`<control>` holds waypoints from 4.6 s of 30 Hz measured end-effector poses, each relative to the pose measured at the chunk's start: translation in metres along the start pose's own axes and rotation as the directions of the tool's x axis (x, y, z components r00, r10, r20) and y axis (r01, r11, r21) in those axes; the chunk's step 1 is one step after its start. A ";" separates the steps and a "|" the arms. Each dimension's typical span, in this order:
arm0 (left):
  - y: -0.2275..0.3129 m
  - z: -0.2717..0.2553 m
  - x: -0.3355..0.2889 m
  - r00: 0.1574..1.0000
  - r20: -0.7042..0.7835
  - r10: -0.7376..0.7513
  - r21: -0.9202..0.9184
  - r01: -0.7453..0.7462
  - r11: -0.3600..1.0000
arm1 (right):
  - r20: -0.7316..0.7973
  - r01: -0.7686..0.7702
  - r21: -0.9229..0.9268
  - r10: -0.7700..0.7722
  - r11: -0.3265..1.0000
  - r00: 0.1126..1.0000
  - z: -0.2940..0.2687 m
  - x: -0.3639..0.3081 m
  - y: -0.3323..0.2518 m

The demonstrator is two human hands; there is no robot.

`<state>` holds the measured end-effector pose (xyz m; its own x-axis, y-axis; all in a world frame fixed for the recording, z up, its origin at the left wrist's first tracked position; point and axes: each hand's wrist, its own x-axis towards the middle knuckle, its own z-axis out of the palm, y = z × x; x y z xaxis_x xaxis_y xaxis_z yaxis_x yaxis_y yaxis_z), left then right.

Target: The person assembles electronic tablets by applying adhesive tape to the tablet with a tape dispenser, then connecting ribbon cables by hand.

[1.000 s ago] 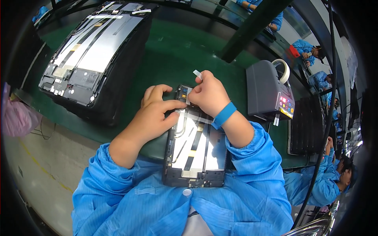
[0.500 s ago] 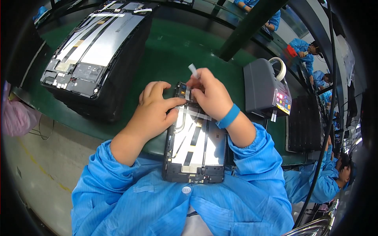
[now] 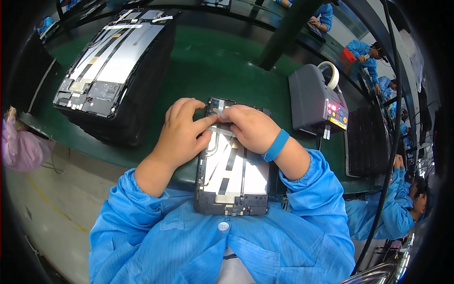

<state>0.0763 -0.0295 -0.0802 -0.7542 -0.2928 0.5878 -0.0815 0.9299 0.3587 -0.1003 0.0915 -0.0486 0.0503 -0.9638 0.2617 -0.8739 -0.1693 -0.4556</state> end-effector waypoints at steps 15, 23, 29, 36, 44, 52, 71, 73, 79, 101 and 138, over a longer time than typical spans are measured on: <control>0.085 -0.016 0.015 0.987 -0.053 0.154 -0.393 -0.163 0.905 | -0.330 -0.311 0.590 0.574 0.745 0.750 -0.006 -0.096 -0.069; 0.098 0.025 0.056 0.987 0.128 0.100 -0.392 -0.043 0.919 | -0.433 -0.318 0.579 0.614 0.751 0.660 -0.024 -0.122 -0.034; 0.089 0.047 0.077 0.894 0.400 0.202 -0.093 -0.180 0.979 | -0.257 -0.163 0.877 0.728 0.453 0.636 -0.027 -0.113 0.003; 0.077 0.039 0.066 0.899 0.367 0.239 0.036 -0.271 0.962 | -0.121 -0.369 0.781 0.701 0.504 0.703 -0.033 -0.104 0.037; 0.068 0.033 0.063 0.911 0.359 0.201 0.094 -0.250 0.964 | -0.077 -0.464 0.614 0.634 0.638 0.770 -0.010 -0.063 0.065; 0.055 0.036 0.062 0.909 0.312 0.278 0.156 -0.338 0.928 | -0.043 -0.411 0.710 0.618 0.572 0.785 -0.019 -0.062 0.057; 0.045 0.045 0.064 0.923 0.380 0.068 -0.109 -0.028 0.994 | 0.273 -0.401 -0.098 0.412 0.911 0.869 -0.056 -0.031 0.048; 0.049 0.047 0.065 0.928 0.373 -0.003 -0.095 0.041 0.995 | 0.271 -0.429 -0.117 0.445 0.895 0.854 -0.054 -0.031 0.044; 0.060 0.047 0.080 0.901 0.414 -0.129 -0.061 0.169 0.984 | 0.015 -0.627 0.403 0.680 0.667 0.733 -0.021 -0.058 0.053; 0.083 -0.109 -0.052 0.974 0.219 -0.065 -0.245 0.119 0.962 | -0.315 -0.238 0.711 0.601 0.662 0.735 0.009 -0.109 -0.107; 0.177 0.047 0.080 0.457 0.334 0.824 -0.926 -0.001 0.376 | -0.624 -0.190 0.722 0.508 0.665 -0.593 -0.133 -0.465 0.097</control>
<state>-0.0290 0.1222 -0.0035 -0.6300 0.7067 0.3219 0.5735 0.1439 0.8065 -0.2728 0.5502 -0.1018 -0.7759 0.6142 0.1441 -0.2416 -0.0783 -0.9672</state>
